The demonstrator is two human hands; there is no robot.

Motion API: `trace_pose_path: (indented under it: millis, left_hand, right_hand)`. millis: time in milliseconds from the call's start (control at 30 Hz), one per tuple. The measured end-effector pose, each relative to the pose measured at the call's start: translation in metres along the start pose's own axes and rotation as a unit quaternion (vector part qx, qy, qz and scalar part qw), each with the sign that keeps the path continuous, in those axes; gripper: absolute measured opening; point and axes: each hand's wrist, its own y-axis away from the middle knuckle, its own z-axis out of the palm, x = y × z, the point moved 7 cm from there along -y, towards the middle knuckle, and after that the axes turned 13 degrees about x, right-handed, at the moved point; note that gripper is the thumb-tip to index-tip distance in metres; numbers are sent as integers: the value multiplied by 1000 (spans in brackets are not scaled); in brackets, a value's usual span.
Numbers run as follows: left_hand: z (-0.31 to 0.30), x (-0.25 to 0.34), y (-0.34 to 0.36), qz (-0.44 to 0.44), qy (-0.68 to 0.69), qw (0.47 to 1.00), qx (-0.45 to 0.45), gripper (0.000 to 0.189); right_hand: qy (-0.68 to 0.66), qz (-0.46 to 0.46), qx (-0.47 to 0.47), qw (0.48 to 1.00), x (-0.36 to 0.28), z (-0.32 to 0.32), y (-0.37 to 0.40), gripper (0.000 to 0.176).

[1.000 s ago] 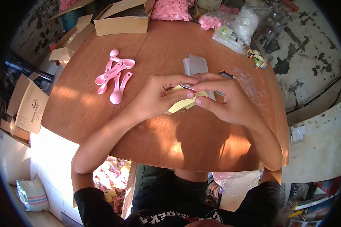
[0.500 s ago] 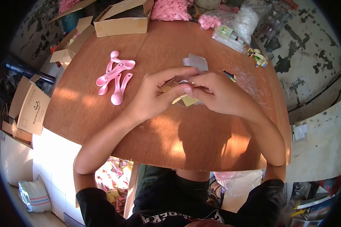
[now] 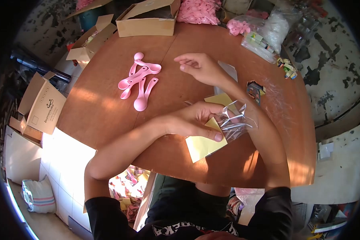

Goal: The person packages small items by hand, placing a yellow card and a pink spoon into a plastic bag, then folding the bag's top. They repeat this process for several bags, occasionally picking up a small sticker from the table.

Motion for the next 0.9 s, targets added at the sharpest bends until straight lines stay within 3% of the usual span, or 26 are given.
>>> trace_pose_path:
  millis: [33, 67, 133, 300, 367, 600, 667, 800, 900]
  left_hand:
    - [2, -5, 1, 11, -7, 1000, -28, 54]
    - [3, -10, 3, -31, -4, 999, -42, 57]
    - [5, -10, 6, -56, 9, 997, -61, 58]
    - [4, -12, 6, -66, 2, 994, -84, 58]
    - [5, -16, 7, -66, -5, 993, -99, 58]
    - [7, -13, 5, -55, -4, 994, -95, 58]
    - [3, -15, 2, -45, -3, 997, -60, 57]
    - [5, -20, 3, -84, -20, 993, -75, 58]
    - [4, -22, 3, -86, -10, 995, -52, 58]
  right_hand:
    - [2, -22, -10, 1000, -3, 20, -7, 26]
    - [-1, -24, -8, 1000, -5, 35, -16, 26]
    - [-32, -140, -18, 989, -23, 60, -32, 26]
    - [101, -144, -87, 981, -5, 105, -58, 23]
    - [144, -26, -47, 988, -3, 92, -62, 18]
    - [198, 0, -31, 980, 10, 63, -62, 17]
    - [246, 28, -35, 968, 11, 53, -57, 27]
    - [262, 27, -26, 964, 27, 40, -48, 34]
    - [194, 106, 48, 974, 40, 6, -36, 33]
